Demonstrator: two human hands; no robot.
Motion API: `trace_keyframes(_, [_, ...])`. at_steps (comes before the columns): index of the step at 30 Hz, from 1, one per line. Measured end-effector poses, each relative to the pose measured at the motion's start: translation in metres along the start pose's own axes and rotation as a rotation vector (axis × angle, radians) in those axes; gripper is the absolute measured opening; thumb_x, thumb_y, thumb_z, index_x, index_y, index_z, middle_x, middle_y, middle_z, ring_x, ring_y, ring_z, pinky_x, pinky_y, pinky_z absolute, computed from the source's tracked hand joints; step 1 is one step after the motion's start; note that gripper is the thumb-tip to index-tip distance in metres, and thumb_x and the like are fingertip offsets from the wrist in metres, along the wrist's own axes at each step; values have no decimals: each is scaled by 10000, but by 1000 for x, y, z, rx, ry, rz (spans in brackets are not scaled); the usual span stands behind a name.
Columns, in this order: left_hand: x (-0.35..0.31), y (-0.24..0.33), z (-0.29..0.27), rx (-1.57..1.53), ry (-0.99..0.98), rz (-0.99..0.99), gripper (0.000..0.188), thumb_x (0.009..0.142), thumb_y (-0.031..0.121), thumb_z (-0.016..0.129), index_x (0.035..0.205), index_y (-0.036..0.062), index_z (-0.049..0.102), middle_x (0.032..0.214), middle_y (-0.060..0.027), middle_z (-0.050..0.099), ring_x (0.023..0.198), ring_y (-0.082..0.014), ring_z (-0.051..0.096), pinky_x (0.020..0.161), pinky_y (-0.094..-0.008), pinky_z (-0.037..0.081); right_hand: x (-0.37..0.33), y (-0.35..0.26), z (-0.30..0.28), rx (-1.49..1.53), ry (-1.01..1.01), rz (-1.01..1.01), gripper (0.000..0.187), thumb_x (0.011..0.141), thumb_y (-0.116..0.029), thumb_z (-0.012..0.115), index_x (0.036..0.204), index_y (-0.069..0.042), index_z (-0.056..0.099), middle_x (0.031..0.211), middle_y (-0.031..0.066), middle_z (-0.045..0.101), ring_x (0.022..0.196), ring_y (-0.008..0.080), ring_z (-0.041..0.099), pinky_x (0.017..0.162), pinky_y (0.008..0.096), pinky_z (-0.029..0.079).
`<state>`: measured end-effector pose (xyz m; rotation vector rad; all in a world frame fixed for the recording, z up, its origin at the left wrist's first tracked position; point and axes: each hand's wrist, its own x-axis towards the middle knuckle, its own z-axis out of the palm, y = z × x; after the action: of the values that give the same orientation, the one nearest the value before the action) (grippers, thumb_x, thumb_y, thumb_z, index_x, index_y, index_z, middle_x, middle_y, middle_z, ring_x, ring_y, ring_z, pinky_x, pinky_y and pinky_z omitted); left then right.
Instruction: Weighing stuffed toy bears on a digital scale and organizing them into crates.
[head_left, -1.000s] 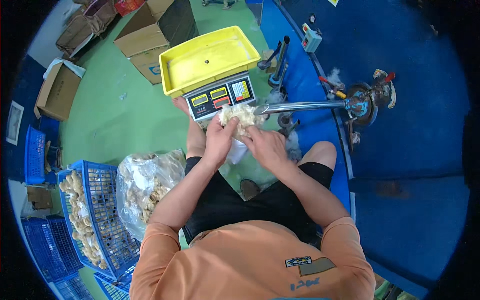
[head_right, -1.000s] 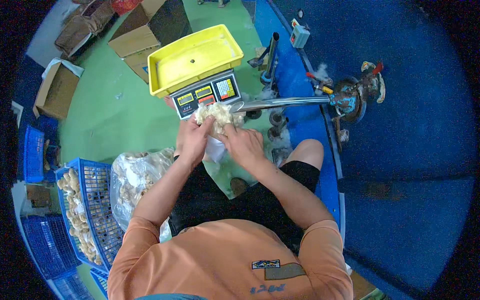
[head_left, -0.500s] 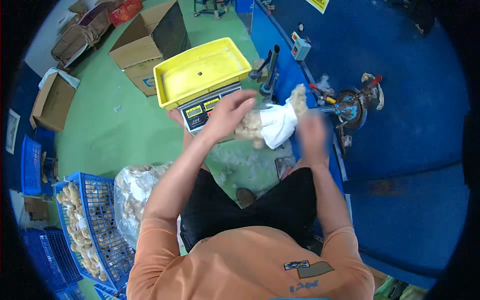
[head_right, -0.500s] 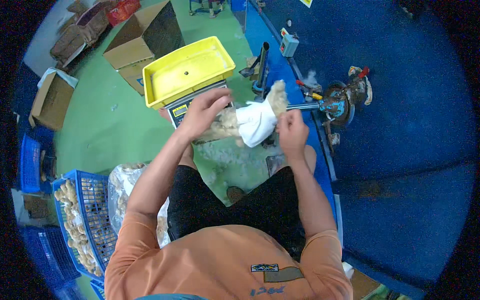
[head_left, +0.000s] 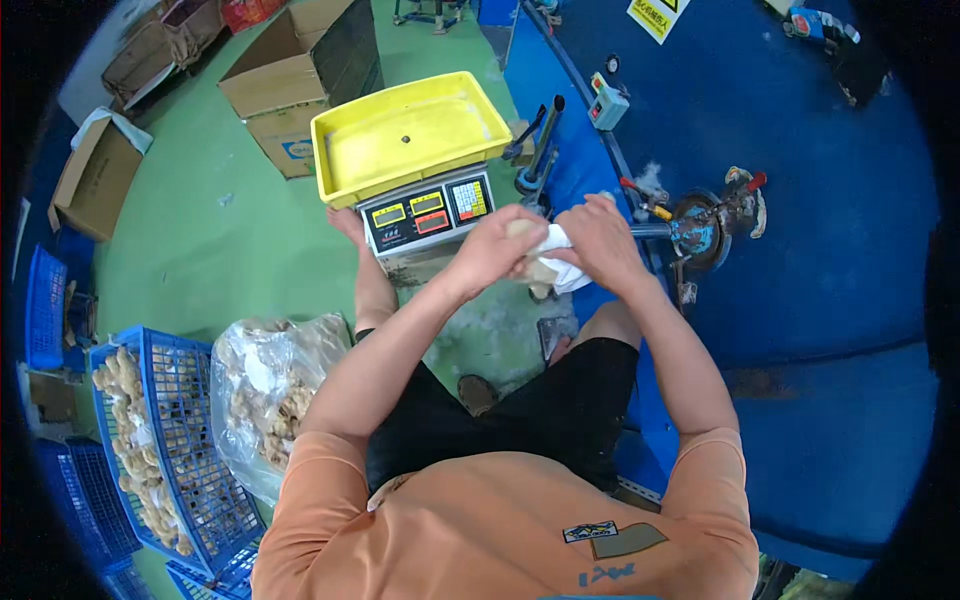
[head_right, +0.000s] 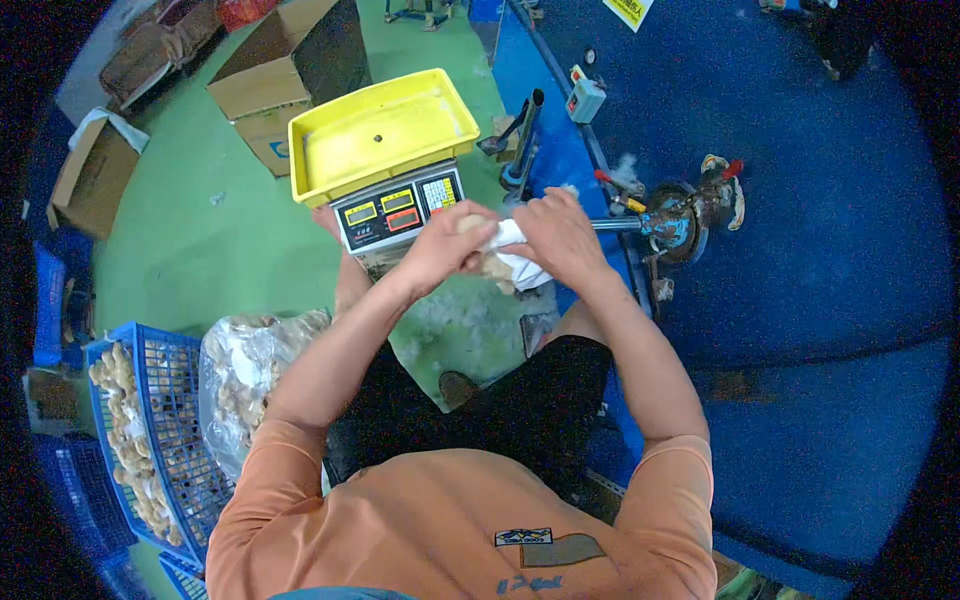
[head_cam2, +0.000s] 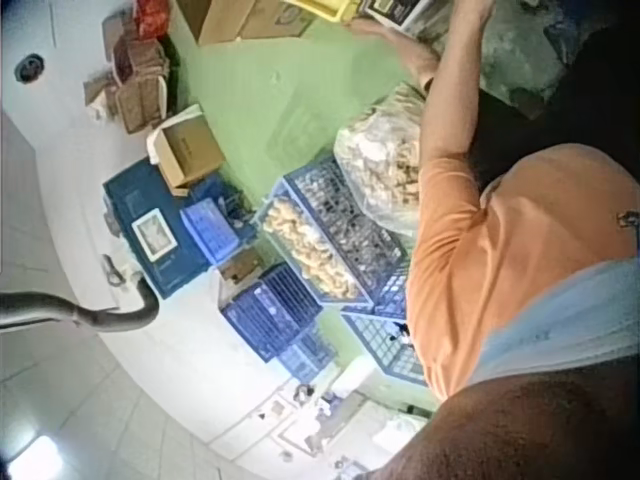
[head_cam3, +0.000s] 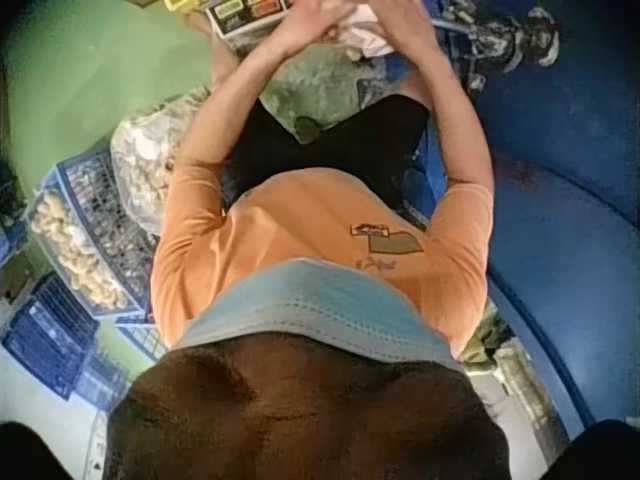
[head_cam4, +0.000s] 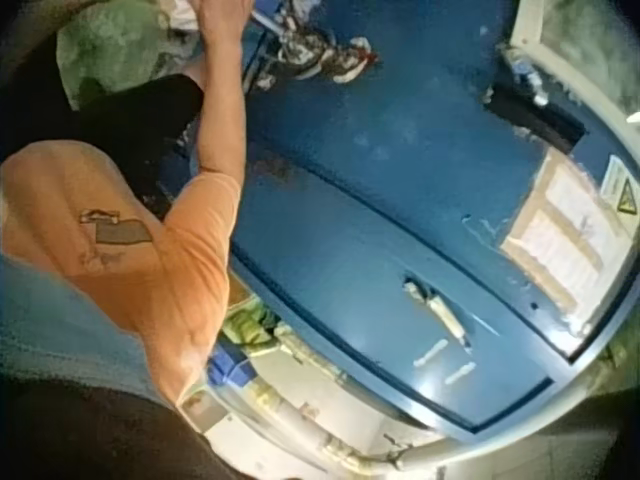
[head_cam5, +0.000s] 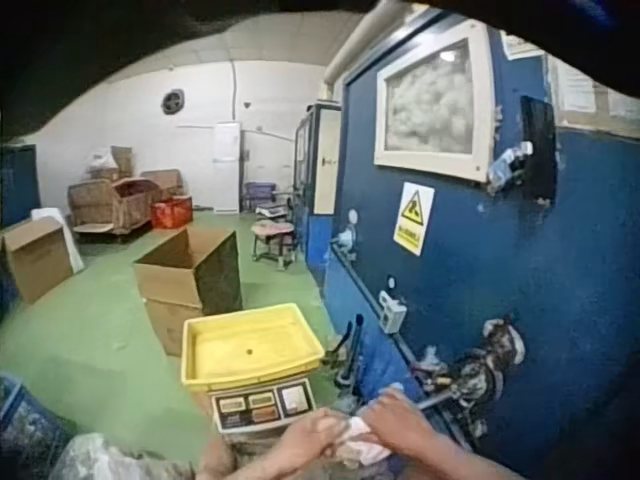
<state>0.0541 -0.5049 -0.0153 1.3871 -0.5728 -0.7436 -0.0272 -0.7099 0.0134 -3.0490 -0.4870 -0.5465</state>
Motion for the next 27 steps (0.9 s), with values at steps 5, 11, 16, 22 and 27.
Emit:
trace_keyframes(5, [-11, 2, -22, -312, 9, -192, 209, 956, 156, 639, 1100, 6, 616, 914, -97, 635, 736, -112, 598, 548, -209, 483, 15, -17, 4, 5, -19, -31, 306, 804, -362, 739, 904, -102, 613, 828, 89, 631, 835, 262, 610, 999, 406, 418])
trace_keyframes(11, [-34, 8, -37, -419, 273, -87, 236, 965, 183, 635, 1110, -2, 611, 960, -123, 634, 760, -123, 604, 592, -204, 496, 47, -61, 3, 67, -90, 109, 352, 854, -421, 686, 917, -79, 639, 861, 123, 687, 874, 271, 648, 984, 400, 433])
trace_keyframes(16, [-25, -15, -48, 91, 106, 167, 251, 986, 197, 609, 1146, 4, 598, 1020, -114, 638, 829, -135, 612, 705, -242, 524, 25, -22, 8, 190, 35, 463, 388, 956, -392, 553, 895, -22, 653, 868, 150, 689, 816, 333, 648, 823, 410, 488])
trace_keyframes(22, [-19, -19, -7, -296, 12, 121, 273, 1038, 235, 516, 1212, 32, 572, 1031, -82, 621, 856, -128, 584, 785, -272, 510, -19, 46, -13, 33, 127, 597, 304, 876, -342, 665, 990, -61, 671, 875, 137, 677, 847, 327, 628, 769, 438, 481])
trace_keyframes(27, [-10, -42, 11, -419, 161, 166, 314, 1081, 282, 430, 1272, 57, 537, 1101, -92, 591, 843, -138, 567, 711, -251, 505, -13, 9, 5, -57, 119, 58, 303, 794, -303, 734, 985, -105, 607, 879, 67, 650, 894, 267, 620, 926, 415, 440])
